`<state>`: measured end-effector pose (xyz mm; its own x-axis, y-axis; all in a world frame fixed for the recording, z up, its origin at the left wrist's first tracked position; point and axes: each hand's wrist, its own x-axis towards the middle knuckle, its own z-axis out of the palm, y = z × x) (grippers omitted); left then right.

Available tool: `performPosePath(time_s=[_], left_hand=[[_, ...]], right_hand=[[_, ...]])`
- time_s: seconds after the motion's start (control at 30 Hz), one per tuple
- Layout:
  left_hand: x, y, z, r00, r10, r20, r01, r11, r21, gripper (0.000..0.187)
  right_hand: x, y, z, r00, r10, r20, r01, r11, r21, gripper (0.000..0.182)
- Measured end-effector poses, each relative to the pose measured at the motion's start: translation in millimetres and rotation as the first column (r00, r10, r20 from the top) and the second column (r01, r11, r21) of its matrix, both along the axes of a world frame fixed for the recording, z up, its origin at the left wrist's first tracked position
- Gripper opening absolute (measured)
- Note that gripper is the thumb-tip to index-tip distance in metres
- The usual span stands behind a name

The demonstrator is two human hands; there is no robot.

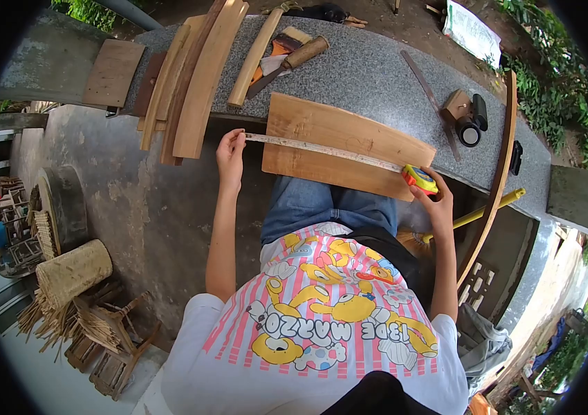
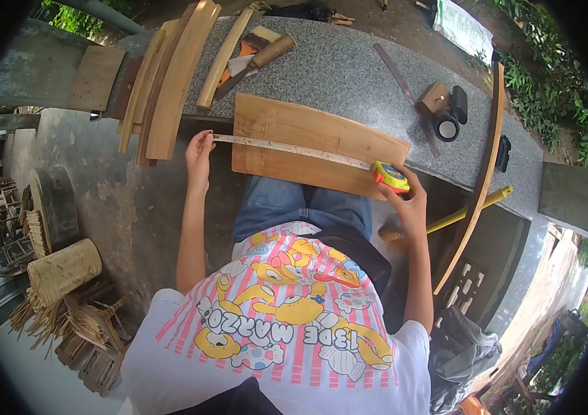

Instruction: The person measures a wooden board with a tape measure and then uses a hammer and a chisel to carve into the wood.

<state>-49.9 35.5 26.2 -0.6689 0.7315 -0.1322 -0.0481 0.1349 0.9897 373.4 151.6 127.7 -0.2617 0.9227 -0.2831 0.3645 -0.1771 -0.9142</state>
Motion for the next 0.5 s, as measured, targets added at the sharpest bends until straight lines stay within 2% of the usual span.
performPosePath(time_s=[0.07,0.13,0.17,0.23,0.37,0.5], left_hand=[[1,3,-4,1.0,-0.026,0.006,0.026,1.0,-0.012,0.025],[7,8,-4,0.99,-0.123,-0.067,0.123,0.992,-0.006,0.025],[10,11,-3,0.989,-0.133,-0.071,0.133,0.991,-0.009,0.025],[17,21,2,0.99,-0.116,-0.079,0.115,0.993,-0.022,0.024],[22,30,3,0.983,-0.13,-0.127,0.128,0.991,-0.026,0.023],[27,29,1,0.987,-0.077,-0.141,0.078,0.997,0.001,0.021]], right_hand=[[35,1,-14,0.991,-0.135,0.001,0.135,0.991,-0.014,0.055],[59,0,-24,0.974,-0.225,0.018,0.225,0.974,-0.016,0.055],[63,-1,-29,0.972,-0.234,0.015,0.235,0.972,-0.019,0.055],[65,-1,-36,0.969,-0.24,-0.053,0.243,0.966,0.083,0.055],[59,0,-53,0.96,-0.239,-0.146,0.251,0.965,0.072,0.056],[60,3,-53,0.96,-0.237,-0.147,0.246,0.968,0.051,0.056]])
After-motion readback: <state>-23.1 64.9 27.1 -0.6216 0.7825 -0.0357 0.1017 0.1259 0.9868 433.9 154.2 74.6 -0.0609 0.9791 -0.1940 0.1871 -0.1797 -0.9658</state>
